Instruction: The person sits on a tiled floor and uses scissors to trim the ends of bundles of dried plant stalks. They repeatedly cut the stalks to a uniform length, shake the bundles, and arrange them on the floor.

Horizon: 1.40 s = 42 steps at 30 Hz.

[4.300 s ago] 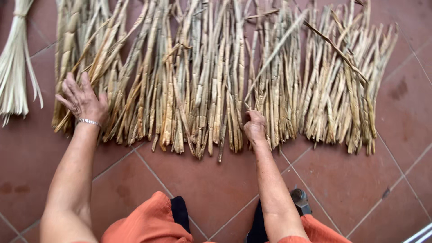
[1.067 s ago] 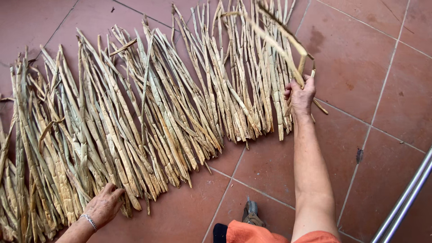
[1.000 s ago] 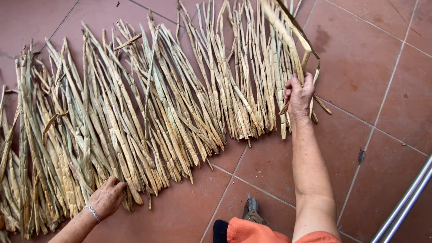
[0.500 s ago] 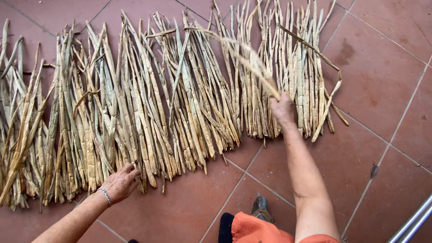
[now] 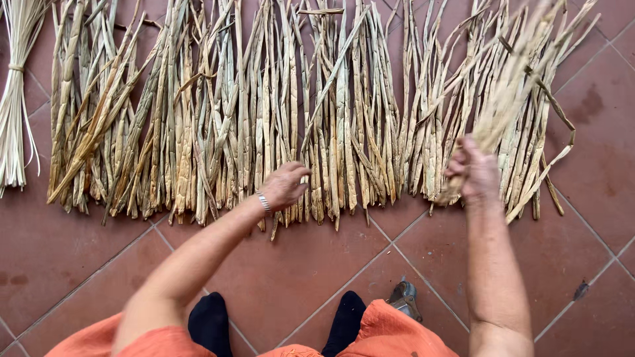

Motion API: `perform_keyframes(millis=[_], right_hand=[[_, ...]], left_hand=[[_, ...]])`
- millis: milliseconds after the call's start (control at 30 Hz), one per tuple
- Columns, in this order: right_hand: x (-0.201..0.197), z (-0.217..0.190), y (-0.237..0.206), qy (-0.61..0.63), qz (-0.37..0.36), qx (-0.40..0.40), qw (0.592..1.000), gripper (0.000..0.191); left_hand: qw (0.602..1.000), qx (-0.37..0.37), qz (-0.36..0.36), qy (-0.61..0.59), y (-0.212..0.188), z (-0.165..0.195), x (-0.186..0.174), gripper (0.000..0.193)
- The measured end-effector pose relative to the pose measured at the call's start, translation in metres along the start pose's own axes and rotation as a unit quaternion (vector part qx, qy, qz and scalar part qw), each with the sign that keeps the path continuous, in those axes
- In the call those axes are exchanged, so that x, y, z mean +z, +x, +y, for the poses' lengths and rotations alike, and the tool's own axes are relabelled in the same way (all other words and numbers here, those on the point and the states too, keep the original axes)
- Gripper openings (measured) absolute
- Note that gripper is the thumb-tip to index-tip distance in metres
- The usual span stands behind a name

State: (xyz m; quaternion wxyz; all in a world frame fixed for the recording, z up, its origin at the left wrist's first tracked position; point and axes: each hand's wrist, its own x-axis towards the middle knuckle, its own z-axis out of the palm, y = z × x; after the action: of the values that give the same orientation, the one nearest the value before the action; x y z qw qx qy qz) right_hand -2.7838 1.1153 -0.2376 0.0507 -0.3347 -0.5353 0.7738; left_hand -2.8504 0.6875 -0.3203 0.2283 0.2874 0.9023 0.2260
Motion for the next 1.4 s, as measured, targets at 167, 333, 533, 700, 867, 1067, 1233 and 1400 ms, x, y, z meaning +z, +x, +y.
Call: perform_keyframes(millis=[167, 333, 533, 700, 867, 1067, 1233, 1400], right_hand=[[0.087, 0.100, -0.007, -0.207, -0.095, 0.088, 0.970, 0.033], [0.126, 0.166, -0.004, -0.491, -0.121, -0.036, 0.862, 0.037], [0.128, 0.194, 0.017, -0.623, -0.113, -0.076, 0.770, 0.027], [0.098, 0.169, 0.028, -0.426, -0.124, -0.020, 0.896, 0.020], [0.091, 0.155, 0.018, -0.341, -0.115, -0.012, 0.933, 0.021], [0.115, 0.186, 0.017, -0.349, -0.149, -0.019, 0.925, 0.022], [0.136, 0.205, 0.026, -0.568, -0.145, -0.143, 0.798, 0.025], [0.120, 0.181, 0.023, -0.403, -0.131, -0.040, 0.905, 0.016]], left_hand=[[0.995, -0.046, -0.081, 0.029, 0.034, 0.056, 0.045, 0.061], [0.995, -0.041, -0.079, 0.054, 0.019, 0.044, 0.068, 0.073], [0.997, -0.002, -0.069, 0.034, 0.010, 0.014, 0.085, 0.074], [0.999, -0.001, -0.030, -0.016, 0.015, 0.010, 0.087, 0.063], [0.999, -0.006, -0.038, 0.009, 0.015, 0.017, 0.084, 0.066], [0.998, -0.024, -0.054, -0.012, 0.019, 0.016, 0.086, 0.063], [0.998, -0.018, -0.052, -0.002, 0.019, 0.014, 0.086, 0.064], [0.990, -0.065, -0.008, -0.128, 0.018, 0.020, 0.073, 0.059]])
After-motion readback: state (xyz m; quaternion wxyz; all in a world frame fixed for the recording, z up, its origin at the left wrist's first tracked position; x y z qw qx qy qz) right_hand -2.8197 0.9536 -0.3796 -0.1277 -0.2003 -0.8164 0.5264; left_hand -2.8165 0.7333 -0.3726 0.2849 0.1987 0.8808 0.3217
